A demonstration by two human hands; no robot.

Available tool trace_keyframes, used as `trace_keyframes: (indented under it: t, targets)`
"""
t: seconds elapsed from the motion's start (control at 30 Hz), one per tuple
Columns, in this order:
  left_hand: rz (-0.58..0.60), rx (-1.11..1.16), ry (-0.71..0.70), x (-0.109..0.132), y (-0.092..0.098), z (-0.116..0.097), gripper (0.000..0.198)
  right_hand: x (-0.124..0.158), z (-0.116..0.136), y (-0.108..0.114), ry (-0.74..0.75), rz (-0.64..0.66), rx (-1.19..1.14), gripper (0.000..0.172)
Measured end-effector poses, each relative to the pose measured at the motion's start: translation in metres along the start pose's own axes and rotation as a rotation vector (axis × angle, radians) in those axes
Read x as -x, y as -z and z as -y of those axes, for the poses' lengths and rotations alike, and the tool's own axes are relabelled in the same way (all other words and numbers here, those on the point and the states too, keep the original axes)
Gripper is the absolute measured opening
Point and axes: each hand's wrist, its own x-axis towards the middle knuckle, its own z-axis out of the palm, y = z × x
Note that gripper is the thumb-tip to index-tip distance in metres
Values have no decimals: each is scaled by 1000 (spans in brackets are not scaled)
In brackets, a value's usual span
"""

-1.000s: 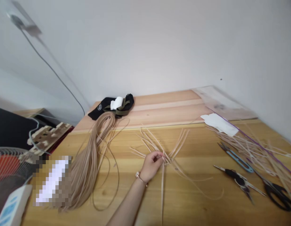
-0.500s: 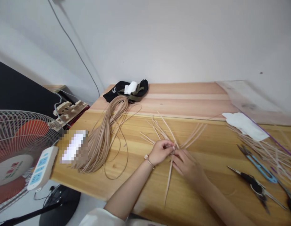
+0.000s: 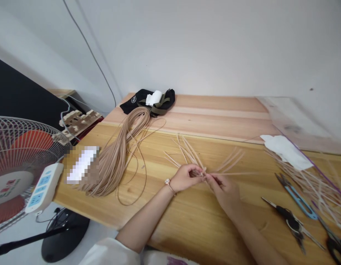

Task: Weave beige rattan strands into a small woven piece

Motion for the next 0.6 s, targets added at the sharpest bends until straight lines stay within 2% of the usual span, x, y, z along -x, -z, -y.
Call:
trace_keyframes:
  t: [0.13, 0.27, 0.37, 0.47, 0.6]
  targets:
    - [-51, -110, -40, -1, -3, 3, 22, 3, 5, 7, -185, 175, -49, 27]
    - [-52, -150, -61, 0, -3, 1, 19, 9, 7, 11, -208, 290, 38, 20]
    - [-54, -152, -69, 1, -2, -1, 18, 12, 10, 14, -149, 411, 158, 13]
    - [-47, -124, -55, 1, -1, -2, 19, 12, 16, 23, -5, 426, 225, 11]
    - [21, -57, -46, 0, -1, -1, 20, 8, 21, 40, 245, 463, 78, 13]
